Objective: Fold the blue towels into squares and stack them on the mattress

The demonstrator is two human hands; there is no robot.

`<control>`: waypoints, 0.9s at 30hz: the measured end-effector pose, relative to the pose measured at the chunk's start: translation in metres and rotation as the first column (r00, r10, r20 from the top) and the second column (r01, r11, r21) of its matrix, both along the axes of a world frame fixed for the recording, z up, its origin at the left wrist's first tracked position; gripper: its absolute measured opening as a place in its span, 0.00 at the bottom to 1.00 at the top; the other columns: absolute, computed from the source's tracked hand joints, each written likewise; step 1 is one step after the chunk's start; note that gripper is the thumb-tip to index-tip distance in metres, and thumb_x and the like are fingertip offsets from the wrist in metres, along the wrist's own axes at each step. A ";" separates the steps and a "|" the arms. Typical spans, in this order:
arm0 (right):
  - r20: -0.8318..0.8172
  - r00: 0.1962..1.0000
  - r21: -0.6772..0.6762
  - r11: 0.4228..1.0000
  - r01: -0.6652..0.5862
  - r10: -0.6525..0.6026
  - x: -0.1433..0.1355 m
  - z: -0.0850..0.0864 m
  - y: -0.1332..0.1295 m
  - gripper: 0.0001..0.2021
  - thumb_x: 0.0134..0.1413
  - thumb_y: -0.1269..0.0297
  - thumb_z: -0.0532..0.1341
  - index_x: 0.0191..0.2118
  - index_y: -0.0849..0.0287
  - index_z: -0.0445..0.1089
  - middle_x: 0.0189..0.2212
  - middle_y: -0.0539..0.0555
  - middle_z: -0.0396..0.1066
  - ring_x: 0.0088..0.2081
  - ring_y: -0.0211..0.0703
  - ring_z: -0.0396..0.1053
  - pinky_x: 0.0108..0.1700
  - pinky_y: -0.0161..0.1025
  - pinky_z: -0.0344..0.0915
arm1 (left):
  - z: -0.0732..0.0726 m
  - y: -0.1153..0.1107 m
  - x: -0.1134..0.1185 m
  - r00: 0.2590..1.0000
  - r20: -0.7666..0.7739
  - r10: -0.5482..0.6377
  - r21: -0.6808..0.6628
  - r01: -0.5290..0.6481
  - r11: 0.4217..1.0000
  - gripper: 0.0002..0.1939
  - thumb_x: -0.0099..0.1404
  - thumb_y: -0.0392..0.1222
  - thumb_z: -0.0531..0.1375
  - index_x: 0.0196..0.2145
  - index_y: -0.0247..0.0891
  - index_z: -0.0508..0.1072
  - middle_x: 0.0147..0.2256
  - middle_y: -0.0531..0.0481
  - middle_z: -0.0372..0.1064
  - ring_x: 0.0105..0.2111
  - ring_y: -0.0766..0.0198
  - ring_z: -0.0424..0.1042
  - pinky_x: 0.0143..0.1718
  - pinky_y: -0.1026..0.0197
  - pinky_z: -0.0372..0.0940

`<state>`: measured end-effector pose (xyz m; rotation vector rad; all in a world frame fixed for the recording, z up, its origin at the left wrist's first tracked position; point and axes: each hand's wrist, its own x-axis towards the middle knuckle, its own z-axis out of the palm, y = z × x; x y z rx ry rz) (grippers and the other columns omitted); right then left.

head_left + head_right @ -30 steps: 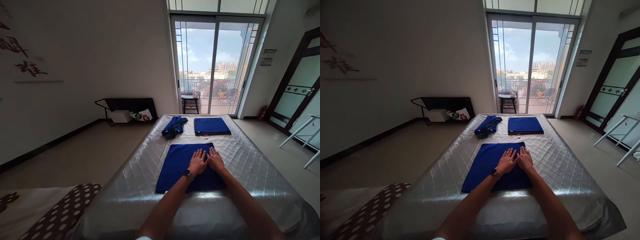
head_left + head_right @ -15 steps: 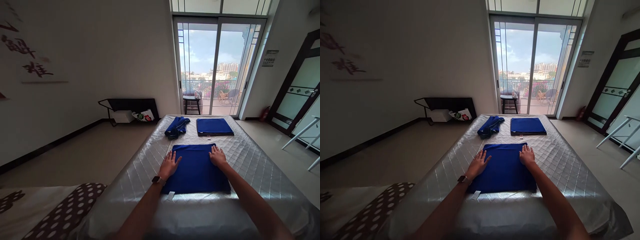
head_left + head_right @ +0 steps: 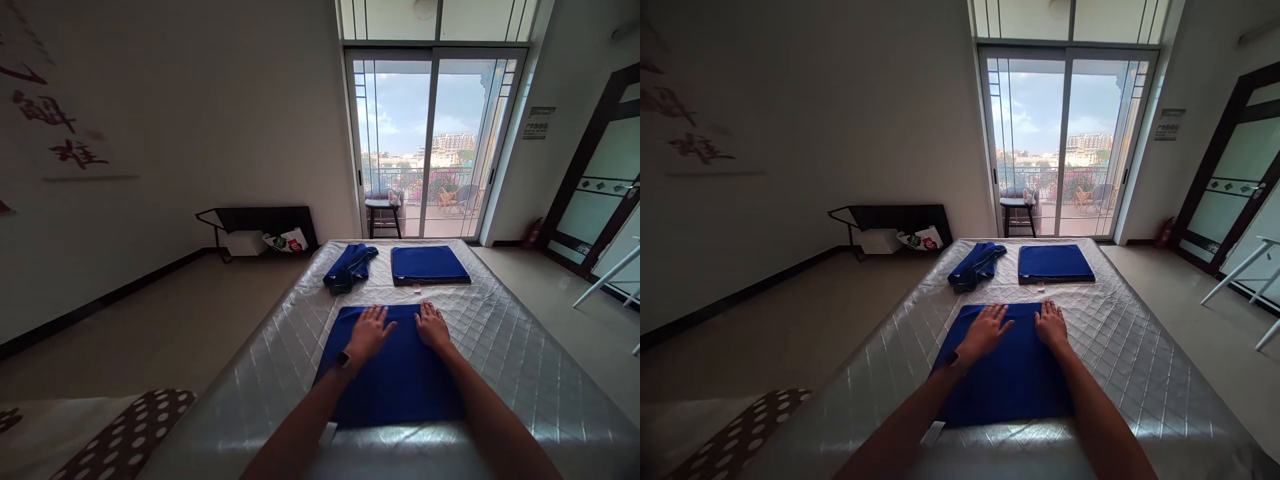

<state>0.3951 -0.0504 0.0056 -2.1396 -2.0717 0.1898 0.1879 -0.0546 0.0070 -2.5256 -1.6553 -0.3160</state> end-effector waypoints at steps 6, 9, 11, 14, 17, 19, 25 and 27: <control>-0.017 1.000 0.003 1.000 -0.012 0.012 0.000 0.002 -0.002 0.30 0.69 0.58 0.41 0.70 0.70 0.48 0.70 0.62 0.46 0.71 0.44 0.39 0.69 0.44 0.38 | -0.018 0.013 0.056 0.994 0.069 -0.089 -0.095 0.096 0.991 0.34 0.73 0.61 0.36 0.67 0.45 0.59 0.67 0.46 0.55 0.68 0.53 0.52 0.67 0.45 0.49; -0.029 1.000 0.013 1.000 -0.009 0.010 0.000 0.000 -0.002 0.31 0.69 0.58 0.41 0.70 0.70 0.48 0.70 0.61 0.46 0.71 0.44 0.39 0.69 0.44 0.37 | -0.024 0.022 0.022 0.997 0.062 -0.050 -0.114 0.057 0.992 0.33 0.73 0.62 0.37 0.67 0.48 0.57 0.68 0.47 0.53 0.68 0.53 0.51 0.67 0.45 0.48; -0.027 1.000 0.012 1.000 -0.006 0.006 0.000 -0.001 -0.002 0.31 0.69 0.58 0.41 0.70 0.70 0.47 0.70 0.61 0.46 0.71 0.44 0.40 0.69 0.44 0.37 | -0.027 0.029 -0.017 0.999 0.044 0.013 -0.122 -0.007 0.993 0.33 0.73 0.62 0.37 0.68 0.46 0.56 0.68 0.45 0.53 0.68 0.52 0.51 0.67 0.44 0.48; -0.013 1.000 0.006 1.000 -0.005 0.005 0.000 0.000 -0.002 0.30 0.69 0.58 0.40 0.71 0.70 0.47 0.70 0.61 0.46 0.71 0.43 0.40 0.70 0.44 0.37 | -0.032 0.037 -0.076 0.989 0.032 0.146 -0.118 -0.141 0.983 0.34 0.74 0.59 0.36 0.68 0.39 0.55 0.68 0.41 0.53 0.68 0.51 0.50 0.67 0.43 0.48; -0.002 1.000 0.005 1.000 -0.006 0.006 -0.001 0.001 -0.002 0.30 0.69 0.58 0.41 0.70 0.70 0.47 0.70 0.61 0.47 0.71 0.44 0.41 0.70 0.44 0.37 | -0.037 0.042 -0.111 0.977 0.032 0.213 -0.147 -0.206 0.968 0.37 0.74 0.59 0.35 0.69 0.34 0.53 0.69 0.39 0.49 0.69 0.52 0.47 0.67 0.45 0.47; 0.007 1.000 0.005 1.000 -0.005 0.005 -0.001 0.002 -0.003 0.30 0.69 0.58 0.41 0.70 0.70 0.47 0.70 0.61 0.47 0.71 0.45 0.40 0.69 0.44 0.38 | -0.039 0.043 -0.118 0.974 0.036 0.224 -0.176 -0.214 0.961 0.38 0.73 0.61 0.36 0.69 0.33 0.52 0.69 0.39 0.47 0.69 0.52 0.46 0.68 0.46 0.46; 0.043 0.999 0.000 1.000 -0.028 0.028 0.002 0.003 -0.005 0.30 0.70 0.58 0.40 0.71 0.70 0.47 0.70 0.61 0.46 0.71 0.44 0.41 0.69 0.43 0.38 | -0.035 0.041 -0.113 0.977 0.044 0.208 -0.198 -0.196 0.960 0.38 0.73 0.62 0.37 0.69 0.32 0.51 0.70 0.38 0.44 0.70 0.52 0.44 0.68 0.45 0.45; 0.044 0.998 -0.008 0.999 -0.038 0.039 0.005 0.001 -0.005 0.30 0.70 0.58 0.40 0.71 0.70 0.46 0.71 0.61 0.45 0.71 0.43 0.40 0.69 0.43 0.38 | -0.033 0.040 -0.113 0.975 0.040 0.217 -0.211 -0.204 0.956 0.38 0.73 0.62 0.37 0.70 0.32 0.50 0.70 0.38 0.43 0.70 0.53 0.43 0.68 0.46 0.44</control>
